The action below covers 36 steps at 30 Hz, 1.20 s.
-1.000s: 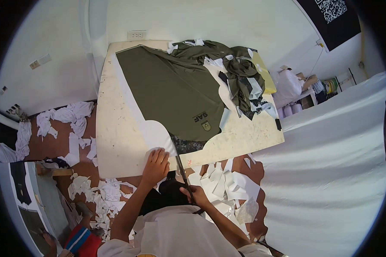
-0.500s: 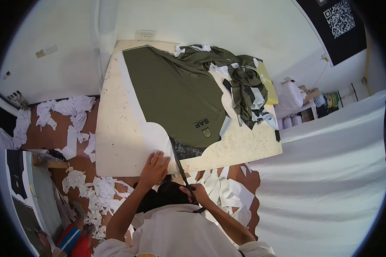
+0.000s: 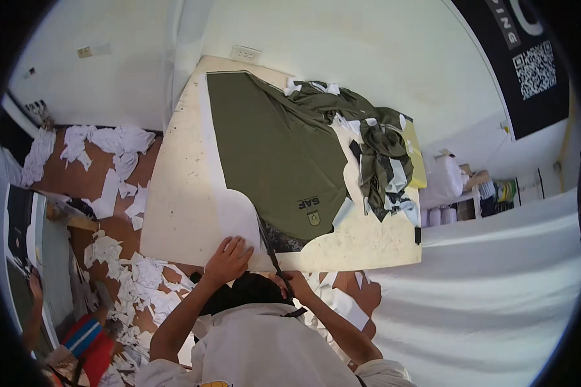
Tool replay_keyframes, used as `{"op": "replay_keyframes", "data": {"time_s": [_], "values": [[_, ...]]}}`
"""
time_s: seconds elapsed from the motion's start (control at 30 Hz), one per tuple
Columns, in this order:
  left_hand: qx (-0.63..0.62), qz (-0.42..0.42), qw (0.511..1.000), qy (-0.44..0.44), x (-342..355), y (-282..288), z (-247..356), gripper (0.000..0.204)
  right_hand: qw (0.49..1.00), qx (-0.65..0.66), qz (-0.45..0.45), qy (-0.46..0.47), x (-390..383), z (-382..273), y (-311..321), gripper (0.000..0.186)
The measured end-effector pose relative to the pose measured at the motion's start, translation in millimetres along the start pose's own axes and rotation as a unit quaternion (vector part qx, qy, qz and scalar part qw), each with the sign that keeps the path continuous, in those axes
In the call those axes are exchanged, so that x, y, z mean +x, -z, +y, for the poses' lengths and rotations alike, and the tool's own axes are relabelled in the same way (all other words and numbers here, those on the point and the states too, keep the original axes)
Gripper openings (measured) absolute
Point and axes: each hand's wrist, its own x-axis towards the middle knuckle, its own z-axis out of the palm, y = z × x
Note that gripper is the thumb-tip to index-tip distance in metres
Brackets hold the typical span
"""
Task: Cutting out garment patterns from fabric using scissors on a work table.
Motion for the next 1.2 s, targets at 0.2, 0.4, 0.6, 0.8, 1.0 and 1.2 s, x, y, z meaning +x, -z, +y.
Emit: {"op": "replay_keyframes", "data": {"time_s": [0.2, 0.4, 0.6, 0.8, 1.0, 1.2], "values": [[0.020, 0.002, 1.000, -0.003, 1, 3, 1, 0.041, 0.996, -0.080, -0.038, 0.007, 18, -10, 39, 0.053], [0.035, -0.021, 0.999, 0.009, -1, 5, 4, 0.045, 0.985, -0.154, -0.074, 0.025, 40, -35, 69, 0.052], [0.045, -0.021, 0.999, 0.003, 3, 5, 4, 0.045, 0.968, -0.220, -0.120, 0.019, 60, -63, 107, 0.050], [0.065, 0.007, 0.998, -0.012, -3, 7, 4, 0.042, 0.942, -0.277, -0.180, 0.055, 107, -80, 139, 0.049], [0.068, 0.012, 0.998, -0.011, -1, 9, 4, 0.044, 0.923, -0.305, -0.232, 0.036, 124, -128, 152, 0.041], [0.054, -0.036, 0.998, -0.004, -1, 2, 4, 0.046, 0.898, -0.331, -0.288, 0.025, 156, -160, 153, 0.040]]}}
